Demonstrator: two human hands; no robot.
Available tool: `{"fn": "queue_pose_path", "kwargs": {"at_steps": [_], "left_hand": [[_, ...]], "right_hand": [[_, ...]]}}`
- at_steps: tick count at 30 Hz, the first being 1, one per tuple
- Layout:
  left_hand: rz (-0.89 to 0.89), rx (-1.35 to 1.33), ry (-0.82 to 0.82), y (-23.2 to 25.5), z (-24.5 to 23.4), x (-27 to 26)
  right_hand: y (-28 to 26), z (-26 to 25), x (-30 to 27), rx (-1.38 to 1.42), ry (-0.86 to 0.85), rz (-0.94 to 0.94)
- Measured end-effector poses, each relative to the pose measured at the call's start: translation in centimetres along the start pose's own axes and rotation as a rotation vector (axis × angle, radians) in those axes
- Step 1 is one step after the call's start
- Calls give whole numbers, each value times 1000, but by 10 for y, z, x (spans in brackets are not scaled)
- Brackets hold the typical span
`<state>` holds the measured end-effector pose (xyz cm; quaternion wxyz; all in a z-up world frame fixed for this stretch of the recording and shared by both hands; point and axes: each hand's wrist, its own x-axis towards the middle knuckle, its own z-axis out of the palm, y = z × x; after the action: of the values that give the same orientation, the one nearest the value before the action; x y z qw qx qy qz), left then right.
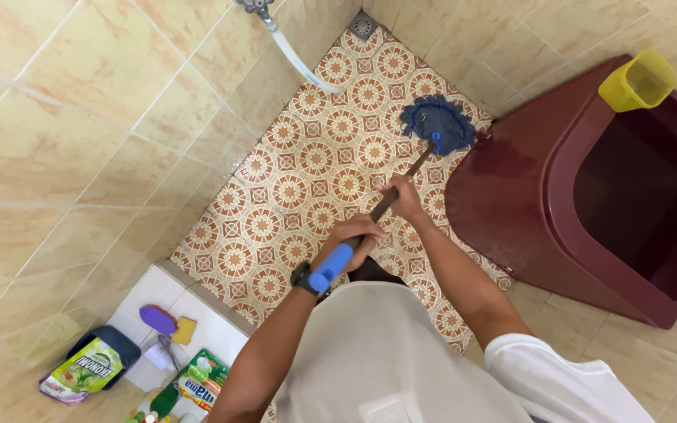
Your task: The person mops the patterned floor of a small tiled room using a blue mop, moving it around the floor area and near the walls.
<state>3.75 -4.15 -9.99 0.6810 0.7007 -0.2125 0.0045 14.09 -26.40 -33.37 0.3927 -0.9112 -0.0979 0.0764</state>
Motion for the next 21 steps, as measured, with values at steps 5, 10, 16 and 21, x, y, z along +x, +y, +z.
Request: {"fn": "queue_pose_path", "kwargs": {"at_steps": [5, 10, 16, 21], "left_hand": [[4, -52, 81, 27, -37, -35], [-49, -95, 131, 62, -69, -70], [-152, -165, 245, 117, -100, -98], [141, -255, 343, 133, -100, -117]], "right_hand": [[-53, 31, -20, 2, -50, 5], [-99, 63, -53, 63, -41, 3], [-146, 98, -91, 151, 13, -28], [-180, 116, -133, 224, -11, -2]]}}
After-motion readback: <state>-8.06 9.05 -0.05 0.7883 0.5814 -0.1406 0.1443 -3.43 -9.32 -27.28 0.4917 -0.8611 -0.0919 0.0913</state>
